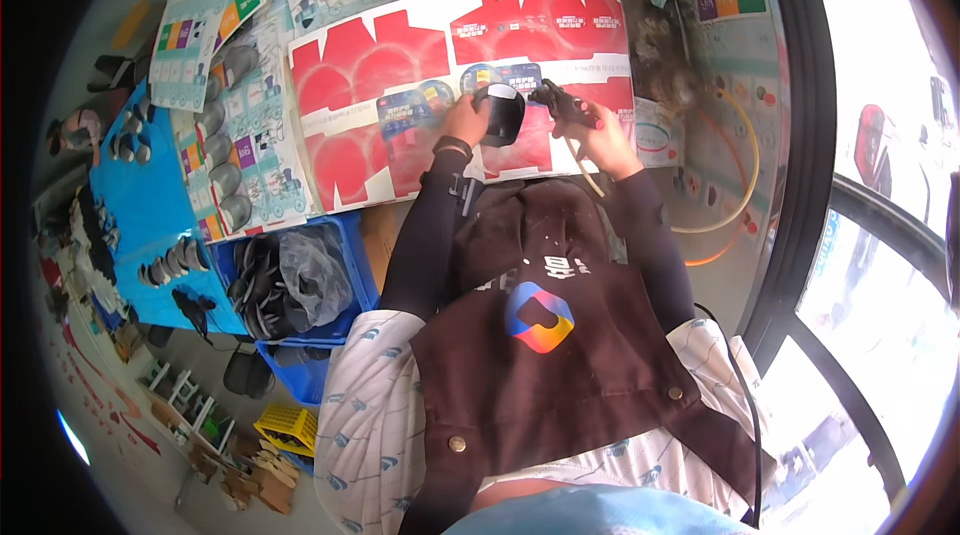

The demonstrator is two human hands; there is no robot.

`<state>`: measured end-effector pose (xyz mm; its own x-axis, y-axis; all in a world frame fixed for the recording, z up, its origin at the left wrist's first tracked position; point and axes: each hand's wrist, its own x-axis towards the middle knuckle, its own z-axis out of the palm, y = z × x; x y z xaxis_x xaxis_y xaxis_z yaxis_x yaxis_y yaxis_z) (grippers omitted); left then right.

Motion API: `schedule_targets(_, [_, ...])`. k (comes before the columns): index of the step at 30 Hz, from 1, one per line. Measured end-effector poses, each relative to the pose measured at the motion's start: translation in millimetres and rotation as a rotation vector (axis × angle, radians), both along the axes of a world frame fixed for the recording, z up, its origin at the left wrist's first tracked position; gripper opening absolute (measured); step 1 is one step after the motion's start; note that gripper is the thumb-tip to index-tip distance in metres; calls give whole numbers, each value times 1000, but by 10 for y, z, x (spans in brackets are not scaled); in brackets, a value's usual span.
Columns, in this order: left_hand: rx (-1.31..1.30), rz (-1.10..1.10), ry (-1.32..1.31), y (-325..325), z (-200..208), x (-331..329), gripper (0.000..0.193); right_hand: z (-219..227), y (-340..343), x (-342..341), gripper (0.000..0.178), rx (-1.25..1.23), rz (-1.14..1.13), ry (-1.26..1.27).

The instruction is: Apply adhesive or sealant to shoe components using a specialized applicator tool.

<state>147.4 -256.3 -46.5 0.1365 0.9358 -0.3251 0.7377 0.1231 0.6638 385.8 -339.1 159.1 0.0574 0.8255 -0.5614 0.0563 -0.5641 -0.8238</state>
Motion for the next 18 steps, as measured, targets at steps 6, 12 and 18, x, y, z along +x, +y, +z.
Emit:
schedule_targets(6, [76, -121, 70, 142, 203, -101, 30, -21, 117, -208, 33, -15, -58, -35])
schedule_targets(12, [0, 90, 8, 267, 326, -354, 32, -126, 354, -502, 39, -41, 90, -180])
schedule_targets(18, [-76, 77, -75, 306, 268, -553, 38, 6, 726, -760, 29, -121, 268, -289])
